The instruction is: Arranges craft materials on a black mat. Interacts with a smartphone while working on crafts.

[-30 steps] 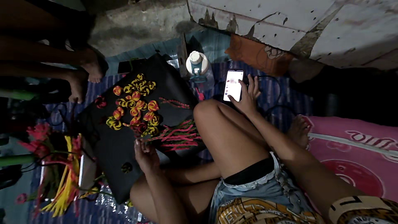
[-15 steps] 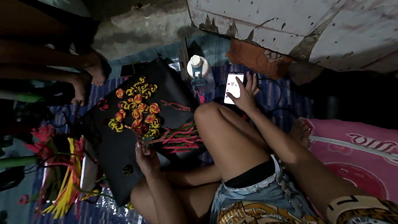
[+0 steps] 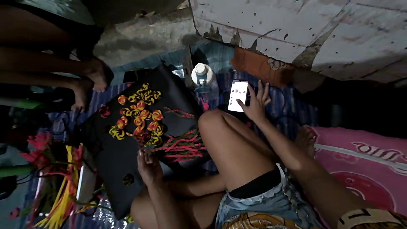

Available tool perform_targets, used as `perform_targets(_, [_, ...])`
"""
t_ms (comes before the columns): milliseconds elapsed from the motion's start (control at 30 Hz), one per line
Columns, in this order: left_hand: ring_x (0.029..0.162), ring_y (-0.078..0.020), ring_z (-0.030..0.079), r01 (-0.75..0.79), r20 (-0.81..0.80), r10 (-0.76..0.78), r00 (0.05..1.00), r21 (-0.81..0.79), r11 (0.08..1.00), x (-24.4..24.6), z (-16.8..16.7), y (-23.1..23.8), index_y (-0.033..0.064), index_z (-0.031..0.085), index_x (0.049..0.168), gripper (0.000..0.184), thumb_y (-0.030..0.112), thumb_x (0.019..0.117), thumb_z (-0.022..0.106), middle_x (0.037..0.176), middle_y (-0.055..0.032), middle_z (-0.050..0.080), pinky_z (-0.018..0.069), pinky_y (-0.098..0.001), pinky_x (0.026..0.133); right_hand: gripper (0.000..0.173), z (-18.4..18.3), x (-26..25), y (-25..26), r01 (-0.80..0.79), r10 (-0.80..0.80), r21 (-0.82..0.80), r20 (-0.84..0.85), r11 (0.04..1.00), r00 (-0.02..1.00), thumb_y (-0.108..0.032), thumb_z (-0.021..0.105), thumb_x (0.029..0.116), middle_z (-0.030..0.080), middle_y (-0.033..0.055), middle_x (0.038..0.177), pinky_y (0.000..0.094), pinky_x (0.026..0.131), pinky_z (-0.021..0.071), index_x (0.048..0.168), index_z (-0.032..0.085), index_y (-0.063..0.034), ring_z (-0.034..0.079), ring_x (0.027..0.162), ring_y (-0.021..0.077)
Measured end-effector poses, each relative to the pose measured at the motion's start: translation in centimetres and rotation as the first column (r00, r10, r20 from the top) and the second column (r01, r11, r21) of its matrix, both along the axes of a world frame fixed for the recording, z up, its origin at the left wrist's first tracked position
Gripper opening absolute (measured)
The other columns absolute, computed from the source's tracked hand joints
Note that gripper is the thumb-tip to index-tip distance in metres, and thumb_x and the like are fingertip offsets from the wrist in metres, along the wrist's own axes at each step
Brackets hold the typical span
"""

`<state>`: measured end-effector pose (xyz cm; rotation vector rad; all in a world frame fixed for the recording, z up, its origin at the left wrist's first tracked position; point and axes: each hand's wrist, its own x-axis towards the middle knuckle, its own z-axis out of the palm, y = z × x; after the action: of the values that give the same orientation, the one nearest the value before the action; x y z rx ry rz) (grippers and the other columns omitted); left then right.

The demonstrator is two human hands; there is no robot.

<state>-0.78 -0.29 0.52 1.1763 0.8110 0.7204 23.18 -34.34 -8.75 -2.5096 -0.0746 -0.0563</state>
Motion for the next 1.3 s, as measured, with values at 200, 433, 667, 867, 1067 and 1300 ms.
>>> perform_targets(200, [0.050,0.0090,0.044,0.014,0.025,-0.014,1.000,0.001,1.000,0.1,-0.3,0.2,0.0219,0.059,0.104,0.029,0.020,0.1118,0.031,0.067,0.0181,0.053,0.0380,-0.0070,0.049,0.080,-0.1,-0.4,0.2,-0.001,0.000,0.034,0.032,0.999,0.999,-0.054,0.072,0.0886,0.018,0.0209,0.169,0.0764,0.112,0.0148,0.152,0.049,-0.0108,0.005,0.155,0.0488])
perform_targets(433, [0.051,0.0093,0.046,-0.024,0.031,0.024,0.999,-0.024,0.999,-0.5,-0.2,0.4,0.0228,0.058,0.102,0.030,0.020,0.1119,0.030,0.068,0.0184,0.055,0.0398,-0.0072,0.049,0.079,-0.6,1.6,1.0,-0.060,0.060,-0.011,0.018,0.998,0.998,-0.061,0.069,0.0879,0.013,0.0216,0.170,0.0752,0.113,0.0147,0.152,0.051,-0.0179,0.003,0.155,0.0496])
perform_targets(667, [0.051,0.0098,0.045,-0.016,0.019,0.016,1.000,-0.012,1.000,-0.4,-0.2,0.3,0.0228,0.058,0.102,0.029,0.020,0.1117,0.031,0.071,0.0189,0.056,0.0379,-0.0066,0.048,0.083,-0.4,2.7,1.3,-0.154,0.155,-0.066,0.014,0.986,0.988,-0.067,0.067,0.0866,0.018,0.0214,0.169,0.0751,0.112,0.0183,0.154,0.048,-0.0217,0.010,0.154,0.0491])
perform_targets(867, [0.048,0.0093,0.043,-0.011,0.027,0.011,1.000,-0.018,1.000,-0.3,-0.2,0.3,0.0234,0.058,0.101,0.031,0.020,0.1119,0.030,0.067,0.0190,0.055,0.0368,-0.0067,0.046,0.077,0.2,3.8,2.2,-0.200,0.201,-0.063,0.015,0.978,0.979,-0.062,0.071,0.0865,0.025,0.0254,0.165,0.0748,0.110,0.0217,0.148,0.055,-0.0186,0.017,0.152,0.0514])
perform_targets(1067, [0.054,0.0095,0.049,-0.039,-0.012,0.039,0.999,-0.019,0.999,-0.4,-0.2,0.2,0.0222,0.057,0.105,0.026,0.021,0.1120,0.031,0.072,0.0184,0.057,0.0413,-0.0072,0.051,0.083,0.2,3.1,1.9,-0.196,0.199,-0.042,0.057,0.980,0.978,-0.061,0.073,0.0848,0.025,0.0234,0.166,0.0748,0.111,0.0206,0.151,0.051,-0.0156,0.014,0.153,0.0499])
perform_targets(1300, [0.054,0.0088,0.048,-0.035,0.003,0.035,0.999,-0.011,0.999,-0.4,-0.3,0.3,0.0222,0.058,0.106,0.027,0.021,0.1117,0.033,0.073,0.0179,0.057,0.0405,-0.0077,0.051,0.086,-0.9,1.5,-0.4,-0.124,0.125,-0.011,0.050,0.992,0.991,-0.055,0.079,0.0810,0.027,0.0183,0.166,0.0748,0.111,0.0212,0.151,0.050,-0.0151,0.015,0.154,0.0472])
